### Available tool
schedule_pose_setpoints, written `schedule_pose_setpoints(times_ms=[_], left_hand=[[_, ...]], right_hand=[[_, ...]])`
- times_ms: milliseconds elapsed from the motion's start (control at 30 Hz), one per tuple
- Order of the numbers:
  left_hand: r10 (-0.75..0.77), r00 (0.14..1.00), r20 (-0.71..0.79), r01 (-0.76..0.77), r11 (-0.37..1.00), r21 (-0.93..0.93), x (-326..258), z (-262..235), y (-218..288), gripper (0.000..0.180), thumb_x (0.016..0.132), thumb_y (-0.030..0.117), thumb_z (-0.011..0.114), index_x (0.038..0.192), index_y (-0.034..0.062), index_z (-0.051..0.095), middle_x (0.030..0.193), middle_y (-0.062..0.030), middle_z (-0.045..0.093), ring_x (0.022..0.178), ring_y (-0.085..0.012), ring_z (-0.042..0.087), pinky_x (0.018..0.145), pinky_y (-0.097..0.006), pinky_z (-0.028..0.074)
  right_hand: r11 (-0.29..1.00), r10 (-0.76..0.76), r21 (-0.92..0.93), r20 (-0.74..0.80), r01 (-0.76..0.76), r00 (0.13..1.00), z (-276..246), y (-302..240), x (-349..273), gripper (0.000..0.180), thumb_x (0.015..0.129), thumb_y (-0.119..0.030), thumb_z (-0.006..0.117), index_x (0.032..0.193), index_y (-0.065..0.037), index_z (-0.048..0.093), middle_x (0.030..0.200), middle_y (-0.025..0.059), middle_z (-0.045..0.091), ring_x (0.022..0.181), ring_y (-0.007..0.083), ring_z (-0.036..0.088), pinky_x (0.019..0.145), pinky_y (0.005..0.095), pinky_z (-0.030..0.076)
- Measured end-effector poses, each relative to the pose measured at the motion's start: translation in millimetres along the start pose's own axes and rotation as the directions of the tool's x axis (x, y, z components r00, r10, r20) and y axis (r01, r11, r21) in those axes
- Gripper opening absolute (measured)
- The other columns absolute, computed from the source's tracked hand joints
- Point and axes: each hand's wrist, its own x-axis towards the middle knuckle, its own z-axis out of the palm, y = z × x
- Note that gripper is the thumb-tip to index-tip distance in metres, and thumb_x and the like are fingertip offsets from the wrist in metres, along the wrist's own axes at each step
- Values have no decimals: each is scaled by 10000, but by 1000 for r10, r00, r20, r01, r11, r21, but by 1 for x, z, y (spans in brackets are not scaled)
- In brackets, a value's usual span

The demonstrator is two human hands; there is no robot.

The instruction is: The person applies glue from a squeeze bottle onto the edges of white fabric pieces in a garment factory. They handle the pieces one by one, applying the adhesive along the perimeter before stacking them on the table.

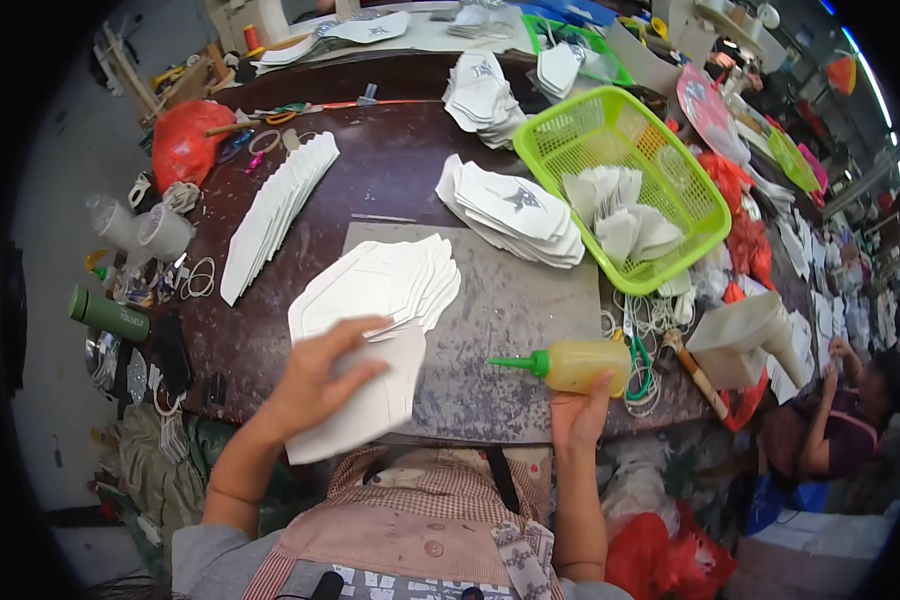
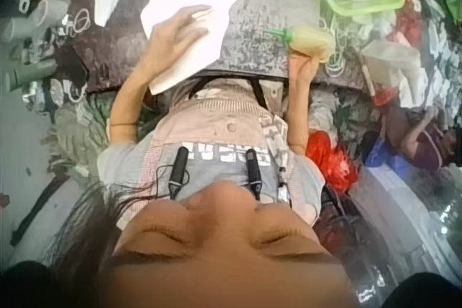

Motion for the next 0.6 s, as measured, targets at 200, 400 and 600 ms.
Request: schedule_pose_setpoints(times_ms=[200,400,600], left_hand=[[50,961,271,-121,960,254,-31,55,-76,312,875,241,687,1174,152,674,961,-96,572,862,-282,609,734,-397,496],[122,951,282,-194,951,241,-19,51,-78,312,826,240,726,1127,157,705,977,-75,555,890,-265,586,724,-378,493],[109,954,278,-180,953,244,-21,52,-79,335,810,246,728,1133,162,699,991,-69,554,898,-252,593,718,-372,495]], right_hand=[[901,-68,-422,92,101,993,35,10,-7,461,936,-243,692,1278,7,510,1154,86,606,1052,184,603,922,329,497],[808,-33,-584,91,81,995,55,29,9,474,885,-275,761,1192,27,563,1058,56,629,960,138,592,881,292,475],[779,2,-623,115,71,993,55,36,16,451,899,-277,742,1178,29,564,1052,67,630,949,148,608,856,305,502]])
